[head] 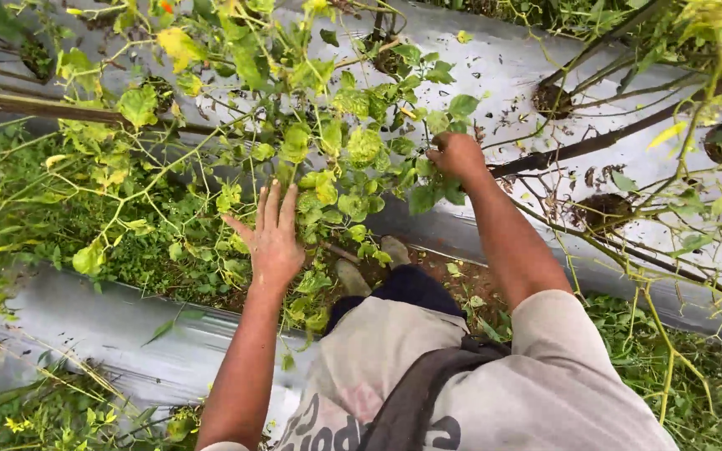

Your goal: The person sits between rows of plants and removes weeds by hand and with a hoe. They pull weeds from the soil and plastic mulch, then use a hoe to loosen and clear more weeds from the base of the plants.

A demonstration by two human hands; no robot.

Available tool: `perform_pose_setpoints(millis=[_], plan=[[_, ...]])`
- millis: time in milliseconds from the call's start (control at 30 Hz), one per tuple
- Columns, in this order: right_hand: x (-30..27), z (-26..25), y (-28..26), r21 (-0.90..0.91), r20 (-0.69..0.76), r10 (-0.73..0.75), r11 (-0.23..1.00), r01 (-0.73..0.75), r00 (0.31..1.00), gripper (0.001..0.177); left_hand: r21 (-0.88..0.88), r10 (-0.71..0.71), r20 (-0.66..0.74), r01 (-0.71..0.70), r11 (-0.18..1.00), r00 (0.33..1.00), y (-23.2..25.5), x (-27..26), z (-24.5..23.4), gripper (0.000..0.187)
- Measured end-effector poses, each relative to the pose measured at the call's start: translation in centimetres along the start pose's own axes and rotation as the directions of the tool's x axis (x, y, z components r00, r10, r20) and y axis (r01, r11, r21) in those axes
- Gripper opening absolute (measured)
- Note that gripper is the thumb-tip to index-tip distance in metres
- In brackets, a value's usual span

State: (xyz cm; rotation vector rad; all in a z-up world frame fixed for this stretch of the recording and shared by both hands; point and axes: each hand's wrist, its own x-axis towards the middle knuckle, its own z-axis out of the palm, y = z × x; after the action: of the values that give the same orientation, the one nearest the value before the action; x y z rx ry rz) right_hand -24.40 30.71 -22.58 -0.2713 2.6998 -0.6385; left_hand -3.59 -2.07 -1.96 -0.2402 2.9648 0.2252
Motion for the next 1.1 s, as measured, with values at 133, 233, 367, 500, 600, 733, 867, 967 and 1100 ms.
perform_pose_setpoints(millis=[133,233,367,500,600,733,867,967,1100], plan=[[1.2,2.7,0.7,-0.133,0.126,0.025,0.991,-0.008,0.992,0.029,-0.003,-0.126,0.083,0.127,0.992,0.988,-1.1,0.0,0.6,0.1],[0.9,2.6,-0.3,-0.163,0.162,0.056,0.986,-0.029,0.985,0.028,0.004,-0.146,0.096,0.146,0.989,0.985,-1.5,0.3,2.0,0.101],[-1.1,-0.4,-4.2,-0.148,0.081,0.119,0.983,-0.106,0.99,0.026,0.019,-0.114,0.07,0.113,0.993,0.991,-1.5,0.2,3.5,0.101],[0.0,0.3,-3.2,-0.17,-0.012,0.084,0.982,-0.085,0.996,0.022,0.003,-0.095,0.047,0.095,0.995,0.994,-2.0,-0.1,3.7,0.098],[-0.3,-2.2,-4.4,-0.109,-0.127,0.056,0.992,-0.07,0.99,0.022,0.043,-0.116,0.082,0.113,0.993,0.99,-2.9,-0.1,4.3,0.098],[0.4,-6.8,-7.9,0.772,-0.302,0.347,0.636,0.014,0.888,0.024,0.057,-0.105,0.075,0.1,0.993,0.992,-4.0,-0.3,5.9,0.089],[5.6,-5.8,-6.9,0.94,-0.097,0.411,0.336,-0.052,0.906,0.021,0.081,-0.101,0.083,0.094,0.992,0.991,-3.9,-0.3,6.4,0.085],[9.2,-1.1,-4.0,0.635,-0.041,0.236,0.757,-0.157,0.971,0.025,0.066,-0.125,0.106,0.118,0.991,0.987,-3.4,-0.5,6.3,0.085],[7.9,-1.1,-7.7,0.36,0.163,0.243,0.888,-0.287,0.956,0.047,0.078,-0.174,0.17,0.163,0.984,0.97,-2.6,-0.5,5.8,0.086]])
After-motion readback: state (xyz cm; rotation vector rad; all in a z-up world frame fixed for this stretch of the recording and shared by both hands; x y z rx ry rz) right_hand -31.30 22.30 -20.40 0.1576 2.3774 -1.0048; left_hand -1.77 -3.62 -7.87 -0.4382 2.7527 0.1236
